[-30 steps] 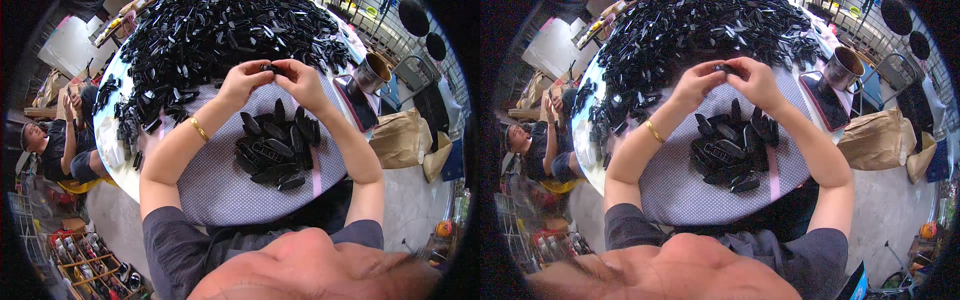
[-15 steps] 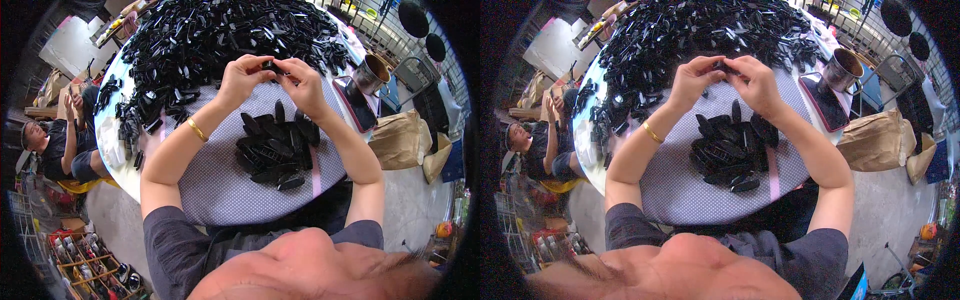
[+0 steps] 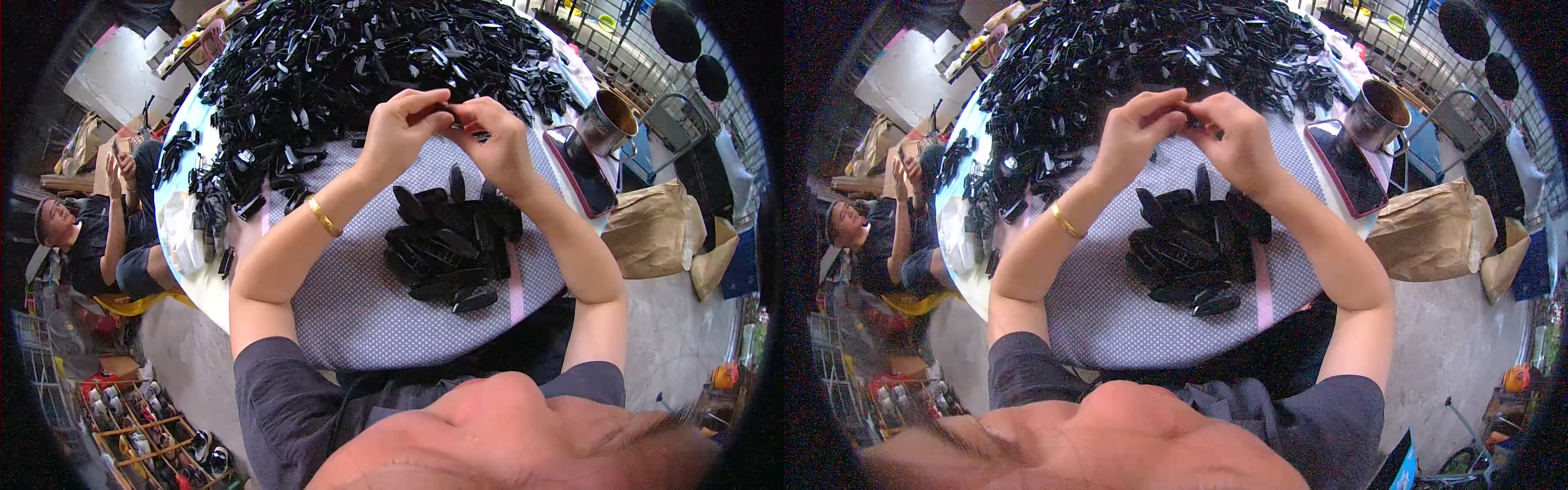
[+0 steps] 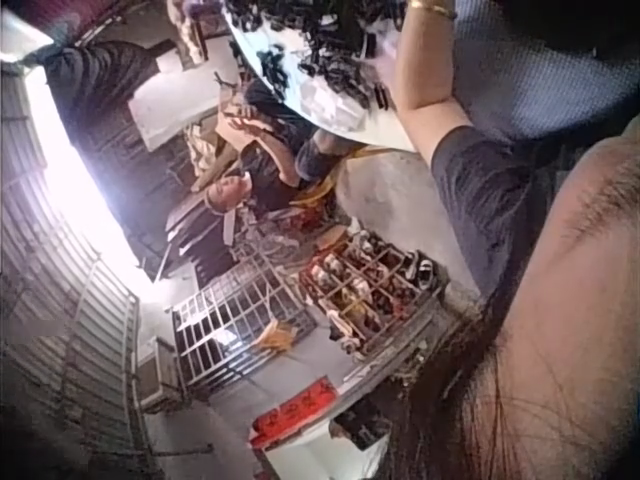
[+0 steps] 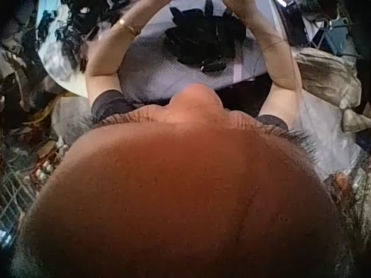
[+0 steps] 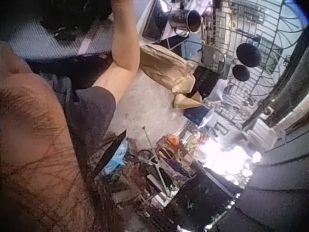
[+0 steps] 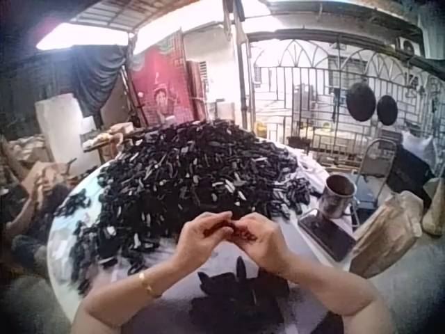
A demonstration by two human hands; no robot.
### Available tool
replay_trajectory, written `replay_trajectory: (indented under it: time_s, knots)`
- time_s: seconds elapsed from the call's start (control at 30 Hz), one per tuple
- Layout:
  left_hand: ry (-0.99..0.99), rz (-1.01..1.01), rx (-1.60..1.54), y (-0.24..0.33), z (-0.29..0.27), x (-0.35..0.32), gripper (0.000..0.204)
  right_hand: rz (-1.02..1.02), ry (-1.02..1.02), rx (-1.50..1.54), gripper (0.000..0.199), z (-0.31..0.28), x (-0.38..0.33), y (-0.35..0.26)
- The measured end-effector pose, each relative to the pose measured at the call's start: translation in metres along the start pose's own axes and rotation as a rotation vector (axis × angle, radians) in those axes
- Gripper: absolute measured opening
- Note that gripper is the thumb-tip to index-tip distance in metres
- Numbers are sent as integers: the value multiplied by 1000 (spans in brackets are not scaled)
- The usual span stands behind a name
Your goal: Inspecting and sorting small black plastic components on a table in a workshop area.
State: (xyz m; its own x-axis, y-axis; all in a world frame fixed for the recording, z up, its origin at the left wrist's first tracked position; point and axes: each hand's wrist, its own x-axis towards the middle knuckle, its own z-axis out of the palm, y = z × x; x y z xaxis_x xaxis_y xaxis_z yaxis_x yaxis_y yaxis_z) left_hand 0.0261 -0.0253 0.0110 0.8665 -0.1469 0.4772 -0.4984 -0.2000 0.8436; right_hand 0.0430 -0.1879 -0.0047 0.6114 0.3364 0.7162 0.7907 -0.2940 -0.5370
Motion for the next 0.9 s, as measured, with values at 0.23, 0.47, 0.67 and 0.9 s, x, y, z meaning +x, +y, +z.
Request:
replay_trajectory:
  time_s: [0.23, 0.47, 0.67, 0.9]
  knots:
    - [-34, -121, -337, 2, -6, 5, 28, 358, -203, 331, 26, 1, 0, 9]
    - [-172, -142, -362, -2, -13, 5, 23, 74, -93, 56, 27, 2, -3, 4]
    - [-144, -136, -347, 7, -16, 7, 21, 22, -122, 10, 27, -4, 3, 7]
    - [-708, -165, 178, 8, -9, 2, 31, -6, -391, -416, 26, -34, 7, 51]
